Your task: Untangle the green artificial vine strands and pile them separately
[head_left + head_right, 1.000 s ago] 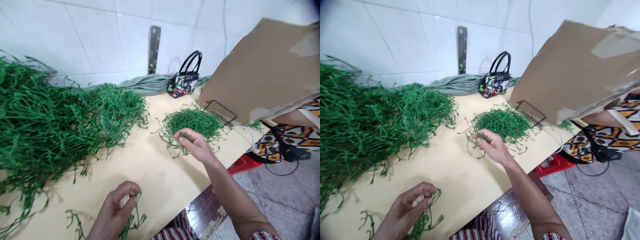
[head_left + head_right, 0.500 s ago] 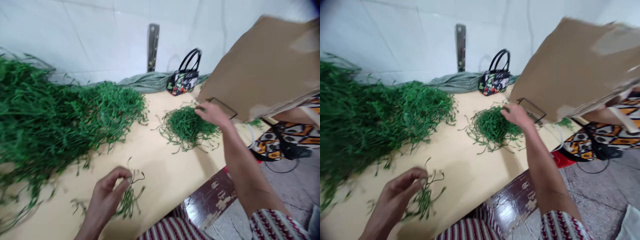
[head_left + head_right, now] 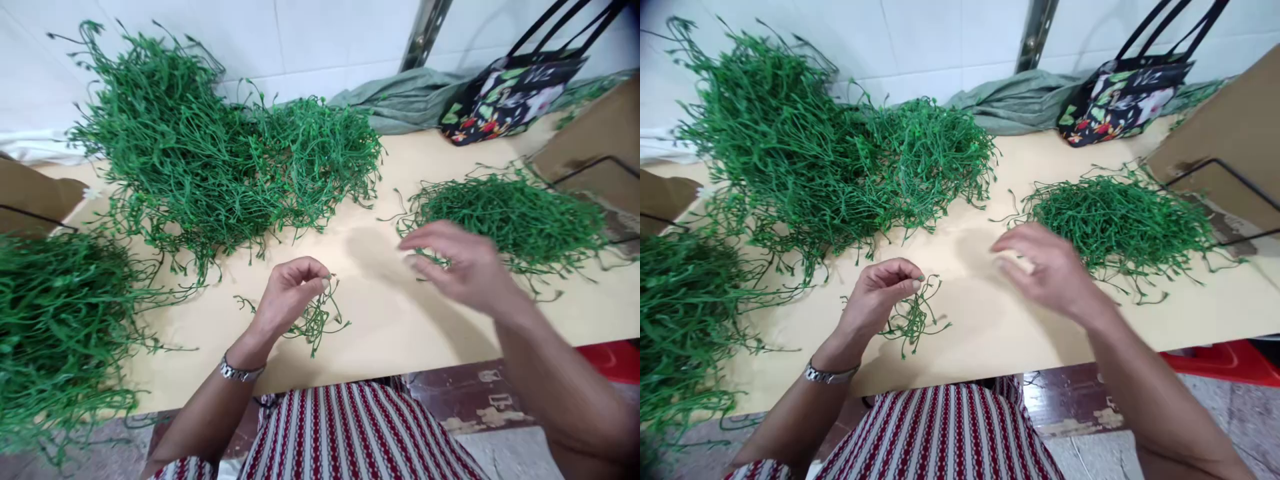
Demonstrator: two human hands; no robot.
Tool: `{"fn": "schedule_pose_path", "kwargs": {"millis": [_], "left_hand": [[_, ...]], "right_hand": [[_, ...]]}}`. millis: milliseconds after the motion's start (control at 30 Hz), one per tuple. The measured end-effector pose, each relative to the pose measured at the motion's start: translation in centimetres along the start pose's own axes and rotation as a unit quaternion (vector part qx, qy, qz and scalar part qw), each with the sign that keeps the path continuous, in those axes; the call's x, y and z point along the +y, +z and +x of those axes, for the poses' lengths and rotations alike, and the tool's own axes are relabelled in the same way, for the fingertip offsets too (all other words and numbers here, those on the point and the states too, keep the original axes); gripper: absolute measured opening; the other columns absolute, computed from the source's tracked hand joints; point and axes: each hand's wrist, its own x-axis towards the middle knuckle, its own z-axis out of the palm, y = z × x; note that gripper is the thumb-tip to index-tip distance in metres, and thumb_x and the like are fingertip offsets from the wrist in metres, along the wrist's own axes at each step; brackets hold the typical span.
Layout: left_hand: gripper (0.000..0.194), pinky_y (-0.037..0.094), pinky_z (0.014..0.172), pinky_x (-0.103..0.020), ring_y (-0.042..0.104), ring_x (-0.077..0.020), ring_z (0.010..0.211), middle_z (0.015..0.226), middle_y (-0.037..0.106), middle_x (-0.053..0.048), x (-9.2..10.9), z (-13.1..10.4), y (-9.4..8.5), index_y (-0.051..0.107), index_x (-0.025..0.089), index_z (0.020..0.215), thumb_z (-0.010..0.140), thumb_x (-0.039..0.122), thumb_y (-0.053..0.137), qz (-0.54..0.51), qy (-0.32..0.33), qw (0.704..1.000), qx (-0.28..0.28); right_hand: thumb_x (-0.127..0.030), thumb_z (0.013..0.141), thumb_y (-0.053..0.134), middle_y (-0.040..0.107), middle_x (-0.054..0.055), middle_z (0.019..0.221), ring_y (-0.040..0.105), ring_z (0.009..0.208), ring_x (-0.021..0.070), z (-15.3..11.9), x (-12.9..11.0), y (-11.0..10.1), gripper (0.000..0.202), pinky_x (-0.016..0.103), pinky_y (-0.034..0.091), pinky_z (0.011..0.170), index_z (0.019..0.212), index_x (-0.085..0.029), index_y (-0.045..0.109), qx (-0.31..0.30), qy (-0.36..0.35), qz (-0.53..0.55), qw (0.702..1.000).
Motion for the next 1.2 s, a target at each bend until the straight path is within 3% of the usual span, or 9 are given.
{"fn": "schedule_pose_path", "kwargs": {"millis": [133,267,367,467,633,767,933,1100,1200], "left_hand": [[0.008,0.032,0.050,-0.019,0.043,-0.0057,0.051,0.055,0.053,0.003,-0.4,-0.2,0.2,0.061,0.013,0.066,0.062,0.017,0.067,-0.020,-0.002,1.000,-0.009],[0.009,0.035,0.052,-0.019,0.045,-0.0064,0.053,0.059,0.054,0.003,-0.9,-0.3,0.2,0.060,0.013,0.068,0.063,0.018,0.066,-0.047,0.002,0.999,-0.028],[0.006,0.034,0.053,-0.020,0.045,-0.0068,0.055,0.063,0.052,0.003,-1.1,-0.5,0.3,0.059,0.013,0.071,0.068,0.017,0.063,-0.021,0.024,0.999,-0.033],[0.007,0.037,0.060,-0.022,0.047,-0.0092,0.064,0.071,0.054,0.000,-0.8,-1.1,0.3,0.058,0.014,0.080,0.073,0.015,0.057,0.065,0.086,0.994,-0.008],[0.004,0.039,0.068,-0.025,0.048,-0.0120,0.072,0.074,0.052,-0.001,-0.5,-2.8,0.3,0.057,0.014,0.079,0.078,0.015,0.053,0.225,0.169,0.959,-0.014],[0.009,0.039,0.069,-0.025,0.048,-0.0119,0.072,0.079,0.052,-0.002,-0.9,-3.1,0.4,0.057,0.015,0.086,0.077,0.019,0.058,0.221,0.156,0.962,-0.043],[0.008,0.037,0.063,-0.024,0.046,-0.0111,0.067,0.070,0.049,0.000,-1.5,-2.5,0.3,0.054,0.014,0.069,0.076,0.018,0.057,0.119,0.127,0.981,-0.087],[0.011,0.032,0.053,-0.022,0.038,-0.0081,0.055,0.058,0.043,0.004,-1.5,-2.4,0.0,0.051,0.014,0.064,0.072,0.018,0.057,0.054,0.040,0.993,-0.102],[0.012,0.031,0.053,-0.022,0.036,-0.0077,0.054,0.060,0.043,0.003,-1.4,-2.3,-0.1,0.050,0.014,0.065,0.074,0.020,0.056,0.075,0.042,0.991,-0.107]], "right_hand": [[-0.028,0.081,0.058,0.060,0.010,0.095,0.054,0.091,0.0188,0.7,-3.6,6.0,0.025,0.035,0.049,0.077,0.101,-0.013,0.057,-0.052,-0.040,0.130,0.989],[-0.022,0.080,0.057,0.059,0.009,0.088,0.054,0.084,0.0175,0.5,-4.2,8.6,0.014,0.033,0.047,0.073,0.091,-0.013,0.058,-0.015,-0.070,0.142,0.987],[-0.016,0.082,0.053,0.059,0.007,0.080,0.054,0.077,0.0161,0.3,-4.2,8.8,0.007,0.032,0.046,0.070,0.086,-0.015,0.058,0.003,-0.075,0.137,0.988],[-0.017,0.083,0.052,0.058,0.006,0.079,0.053,0.075,0.0152,-0.1,-4.3,8.7,0.006,0.030,0.046,0.067,0.085,-0.015,0.057,0.001,-0.048,0.164,0.985],[-0.019,0.082,0.055,0.057,0.005,0.078,0.054,0.074,0.0132,-0.6,-4.2,8.6,0.005,0.027,0.045,0.065,0.086,-0.016,0.057,-0.001,0.012,0.229,0.973],[-0.018,0.083,0.054,0.056,0.004,0.077,0.054,0.072,0.0120,-0.6,-4.0,8.7,0.004,0.025,0.045,0.063,0.085,-0.016,0.056,-0.018,0.023,0.281,0.959],[-0.020,0.083,0.054,0.056,0.003,0.075,0.054,0.069,0.0104,-0.6,-3.9,8.7,0.005,0.023,0.044,0.062,0.082,-0.015,0.055,-0.061,0.039,0.327,0.942],[-0.020,0.083,0.053,0.054,0.001,0.071,0.051,0.064,0.0090,-0.5,-3.8,8.4,0.005,0.021,0.042,0.058,0.081,-0.015,0.054,-0.105,0.058,0.308,0.944],[-0.019,0.083,0.051,0.054,0.001,0.071,0.050,0.062,0.0084,-0.4,-3.9,8.1,0.005,0.019,0.040,0.057,0.083,-0.014,0.054,-0.124,0.050,0.299,0.945]]}}
